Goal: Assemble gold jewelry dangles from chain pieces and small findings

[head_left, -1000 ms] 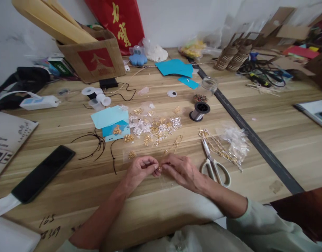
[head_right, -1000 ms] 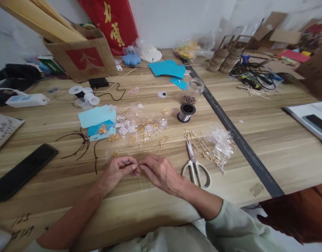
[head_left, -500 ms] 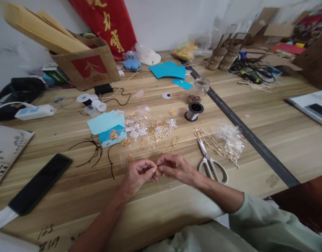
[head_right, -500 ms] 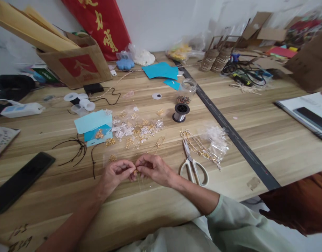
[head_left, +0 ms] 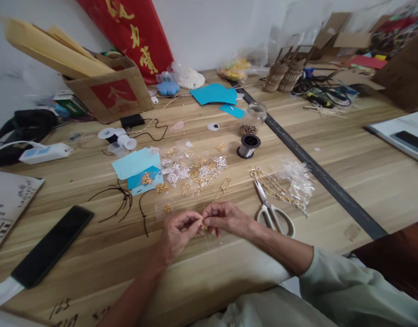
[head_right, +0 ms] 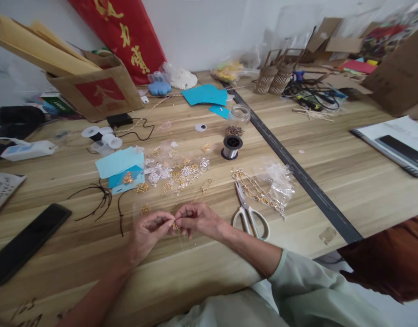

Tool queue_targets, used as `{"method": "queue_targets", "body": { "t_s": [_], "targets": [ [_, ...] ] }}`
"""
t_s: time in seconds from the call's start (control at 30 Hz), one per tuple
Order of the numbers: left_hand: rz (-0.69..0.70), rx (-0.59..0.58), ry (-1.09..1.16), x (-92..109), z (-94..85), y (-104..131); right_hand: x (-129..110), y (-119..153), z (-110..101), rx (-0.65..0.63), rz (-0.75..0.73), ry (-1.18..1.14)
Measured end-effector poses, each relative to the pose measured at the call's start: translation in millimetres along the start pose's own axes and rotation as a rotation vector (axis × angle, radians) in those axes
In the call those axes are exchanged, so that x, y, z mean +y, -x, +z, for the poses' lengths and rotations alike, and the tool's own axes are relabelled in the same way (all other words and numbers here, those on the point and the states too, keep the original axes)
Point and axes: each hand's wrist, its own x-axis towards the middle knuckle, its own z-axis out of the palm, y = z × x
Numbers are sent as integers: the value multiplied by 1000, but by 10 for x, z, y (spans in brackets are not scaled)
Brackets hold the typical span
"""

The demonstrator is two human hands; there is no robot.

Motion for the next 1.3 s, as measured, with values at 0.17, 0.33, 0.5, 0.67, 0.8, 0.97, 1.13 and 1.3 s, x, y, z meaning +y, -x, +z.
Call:
{"method": "queue_targets", "body": {
  "t_s": [0.17, 0.33, 0.5, 0.67, 0.8, 0.97, 1.13, 1.3],
  "targets": [
    [90, 22, -68, -24, 8, 10, -7, -12, 3, -17, 36, -57],
    [126, 49, -143, -11, 9, 22, 1, -10, 8, -19, 21, -77],
    [106, 68, -135, 6, 18, 26, 23, -12, 5, -25, -11, -90],
    [118, 58, -141, -16, 15, 31, 55, -24, -16, -46, -5, -120],
    [128, 57, -152, -2, 14, 28, 48, -17, -16, -37, -4, -118],
    [70, 56, -90, -35, 4, 29, 13, -7, -5, 6, -25, -103],
    [12, 54, -59, -59, -18, 28, 5, -18, -8, 43, -35, -93],
    [-19, 57, -38, -15, -15, 24, 12, -29, -23, 63, -50, -52]
  ]
}}
